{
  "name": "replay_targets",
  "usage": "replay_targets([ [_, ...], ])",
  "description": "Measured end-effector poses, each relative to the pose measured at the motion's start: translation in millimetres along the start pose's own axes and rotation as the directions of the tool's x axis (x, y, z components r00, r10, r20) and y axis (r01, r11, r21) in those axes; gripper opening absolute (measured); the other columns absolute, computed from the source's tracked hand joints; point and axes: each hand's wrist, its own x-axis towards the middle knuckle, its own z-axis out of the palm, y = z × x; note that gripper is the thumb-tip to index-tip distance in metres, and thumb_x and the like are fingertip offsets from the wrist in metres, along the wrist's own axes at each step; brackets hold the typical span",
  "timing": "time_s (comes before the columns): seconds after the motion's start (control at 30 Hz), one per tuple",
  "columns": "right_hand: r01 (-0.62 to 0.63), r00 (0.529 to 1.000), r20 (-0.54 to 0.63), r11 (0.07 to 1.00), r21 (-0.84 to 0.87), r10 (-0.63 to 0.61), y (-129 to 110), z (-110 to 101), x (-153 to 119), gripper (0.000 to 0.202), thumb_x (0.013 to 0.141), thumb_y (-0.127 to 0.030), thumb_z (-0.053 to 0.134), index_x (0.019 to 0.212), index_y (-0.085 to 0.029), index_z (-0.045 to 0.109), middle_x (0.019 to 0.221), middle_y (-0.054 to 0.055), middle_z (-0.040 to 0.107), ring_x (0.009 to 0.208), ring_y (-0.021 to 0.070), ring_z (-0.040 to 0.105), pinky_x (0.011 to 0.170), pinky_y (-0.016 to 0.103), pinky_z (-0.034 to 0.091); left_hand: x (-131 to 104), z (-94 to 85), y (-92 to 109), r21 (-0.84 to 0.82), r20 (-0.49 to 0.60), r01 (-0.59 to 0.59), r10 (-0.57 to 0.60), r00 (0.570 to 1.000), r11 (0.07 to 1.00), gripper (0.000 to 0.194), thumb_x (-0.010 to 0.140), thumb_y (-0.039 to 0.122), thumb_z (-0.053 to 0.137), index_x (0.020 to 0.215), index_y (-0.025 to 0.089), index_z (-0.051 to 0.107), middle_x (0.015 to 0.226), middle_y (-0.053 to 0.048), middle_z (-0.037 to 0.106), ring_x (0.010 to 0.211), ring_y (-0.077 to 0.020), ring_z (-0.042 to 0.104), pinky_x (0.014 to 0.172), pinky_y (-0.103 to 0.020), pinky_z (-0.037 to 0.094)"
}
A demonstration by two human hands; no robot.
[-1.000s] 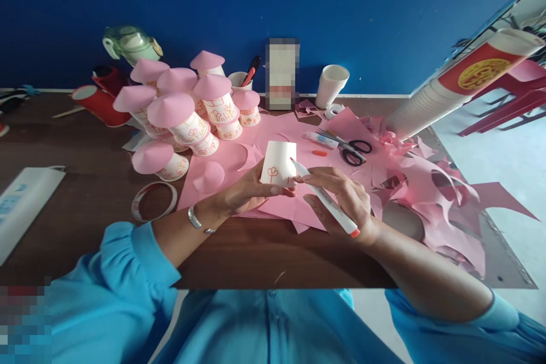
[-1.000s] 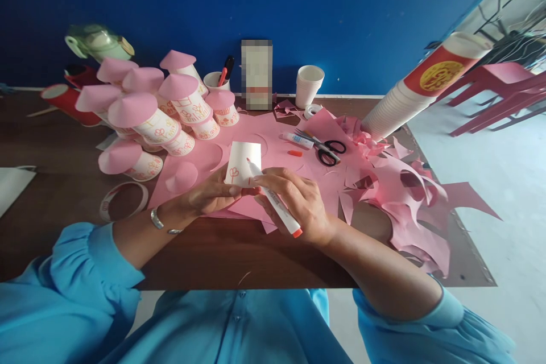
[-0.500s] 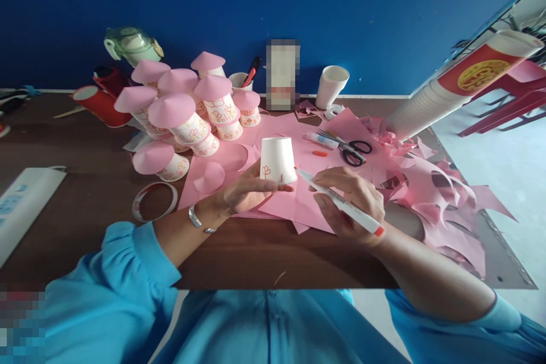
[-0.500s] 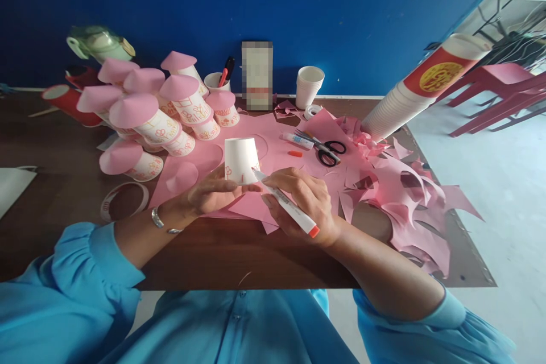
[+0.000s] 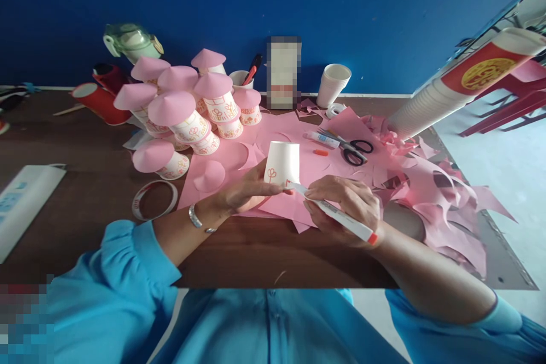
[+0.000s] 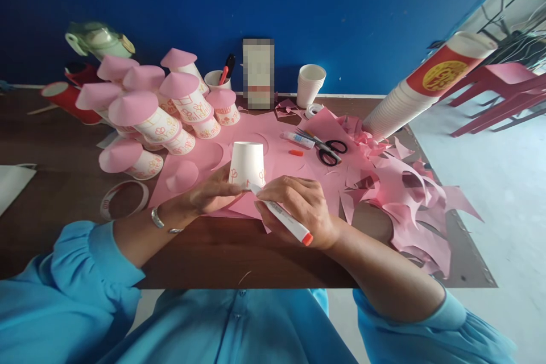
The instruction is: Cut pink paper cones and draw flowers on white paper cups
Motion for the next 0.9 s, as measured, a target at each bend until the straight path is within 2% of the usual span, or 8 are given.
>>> replay_targets([
  [0.13,0.006,1.0,0.008,1.0,0.001,-0.006,0.4,0.0,-0.2,0.021,0.09,-0.006,0.069,0.105,-0.02,0.064,0.078,0.001,0.074,0.067,0.0168,0.075,0.061,0.027,0.065,0.9,3.6,1.8,0.011,0.013,-0.007,0.007,1.0,1.0,0.04,0.087,0.022,0.079,0.125,0.027,0.066,0.116,-0.006,0.072,0.109,-0.0236,0.068,0.097,-0.038,0.054],
  [0.3,0.006,1.0,0.017,1.0,0.005,-0.006,1.4,-0.2,-1.0,0.024,0.088,-0.005,0.069,0.107,-0.02,0.065,0.08,0.001,0.075,0.068,0.0169,0.076,0.062,0.027,0.065,1.6,1.5,-1.6,0.012,0.031,-0.038,0.038,0.999,0.999,0.041,0.087,0.024,0.079,0.126,0.027,0.068,0.116,-0.007,0.072,0.11,-0.0257,0.068,0.096,-0.039,0.054],
  [0.9,0.019,1.0,0.023,1.0,-0.007,-0.019,2.3,0.8,-1.2,0.023,0.089,-0.006,0.068,0.106,-0.02,0.065,0.079,0.001,0.076,0.067,0.017,0.075,0.06,0.028,0.064,2.3,1.6,0.6,0.01,0.038,-0.009,0.008,0.999,1.0,0.042,0.085,0.025,0.083,0.125,0.025,0.069,0.115,-0.007,0.074,0.108,-0.0236,0.069,0.095,-0.036,0.054],
])
